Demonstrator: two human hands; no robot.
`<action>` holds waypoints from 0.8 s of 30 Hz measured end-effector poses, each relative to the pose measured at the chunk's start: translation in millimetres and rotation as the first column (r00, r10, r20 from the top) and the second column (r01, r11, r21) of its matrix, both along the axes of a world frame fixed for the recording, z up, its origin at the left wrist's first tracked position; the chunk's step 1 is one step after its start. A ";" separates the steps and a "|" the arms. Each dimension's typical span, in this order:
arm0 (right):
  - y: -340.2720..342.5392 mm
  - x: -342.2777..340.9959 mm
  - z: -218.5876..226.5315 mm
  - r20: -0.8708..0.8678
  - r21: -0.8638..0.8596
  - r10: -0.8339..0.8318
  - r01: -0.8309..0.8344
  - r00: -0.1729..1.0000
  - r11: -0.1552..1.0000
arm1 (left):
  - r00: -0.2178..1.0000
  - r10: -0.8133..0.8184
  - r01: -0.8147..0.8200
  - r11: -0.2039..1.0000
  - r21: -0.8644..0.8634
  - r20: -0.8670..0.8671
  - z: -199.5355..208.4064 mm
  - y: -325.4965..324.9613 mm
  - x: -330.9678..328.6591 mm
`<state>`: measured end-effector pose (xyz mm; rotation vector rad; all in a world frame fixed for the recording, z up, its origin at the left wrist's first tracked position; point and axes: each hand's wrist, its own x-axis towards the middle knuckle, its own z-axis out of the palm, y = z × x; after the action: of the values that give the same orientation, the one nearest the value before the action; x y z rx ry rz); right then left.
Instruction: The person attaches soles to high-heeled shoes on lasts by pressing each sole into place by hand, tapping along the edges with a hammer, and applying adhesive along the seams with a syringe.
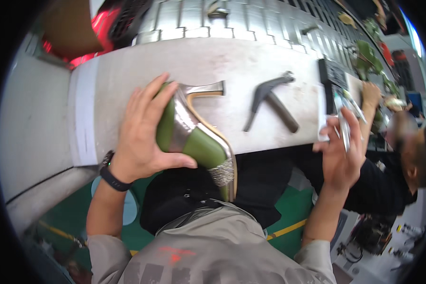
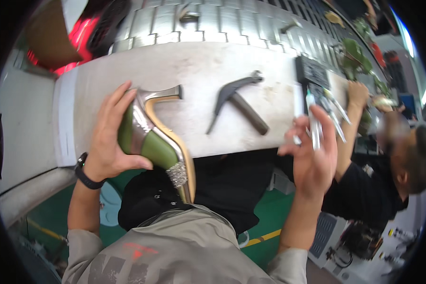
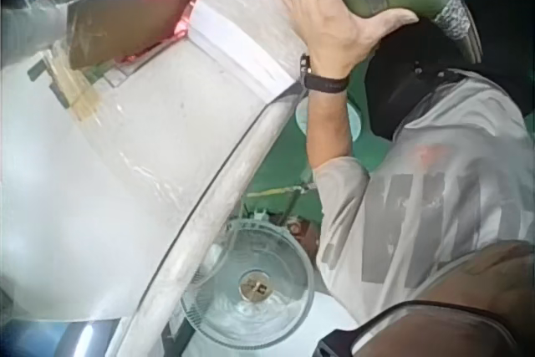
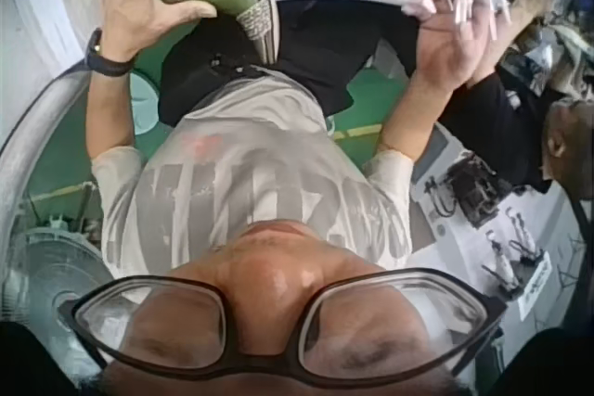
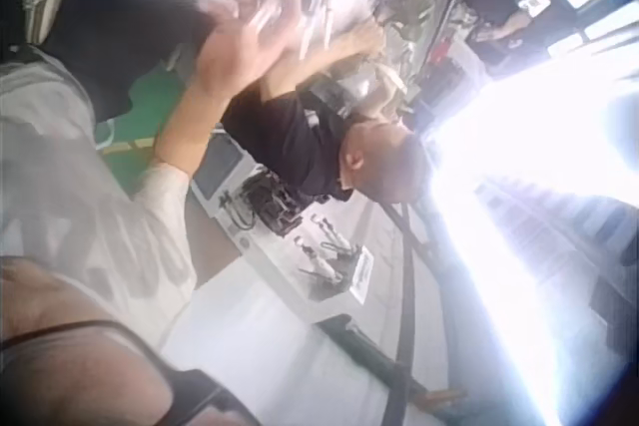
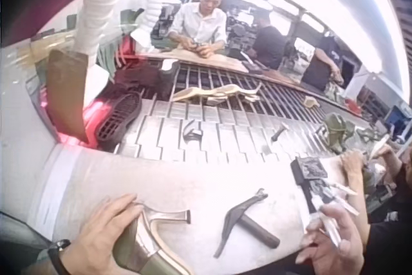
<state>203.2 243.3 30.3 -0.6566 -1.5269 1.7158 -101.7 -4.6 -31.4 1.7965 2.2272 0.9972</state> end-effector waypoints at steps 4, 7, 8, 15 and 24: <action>-68.0 -18.0 4.9 0.091 -0.060 0.238 -0.233 0.967 0.971 | 0.998 0.022 -0.028 0.995 0.099 0.061 -5.9 -3.2 3.1; -78.1 -31.6 -0.1 0.067 -0.031 0.507 -0.506 0.859 0.862 | 0.998 0.033 -0.037 0.996 0.081 0.048 -5.4 -5.4 2.8; -78.9 -41.4 2.3 0.067 -0.020 0.565 -0.565 0.822 0.825 | 0.999 0.031 -0.034 0.997 0.073 0.043 -5.3 -5.9 1.9; -81.3 -69.4 1.3 0.029 -0.033 0.646 -0.646 0.762 0.763 | 0.999 0.027 -0.028 0.998 0.062 0.027 -7.8 -7.7 -0.2; -77.4 -73.4 -0.8 0.031 -0.121 0.633 -0.626 0.773 0.770 | 0.999 0.027 -0.030 0.997 0.064 0.040 -9.3 -6.3 -1.0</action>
<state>129.8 165.9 29.5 -0.2487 -1.8534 2.3014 -102.7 -10.9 -40.7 1.7600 2.2285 1.1124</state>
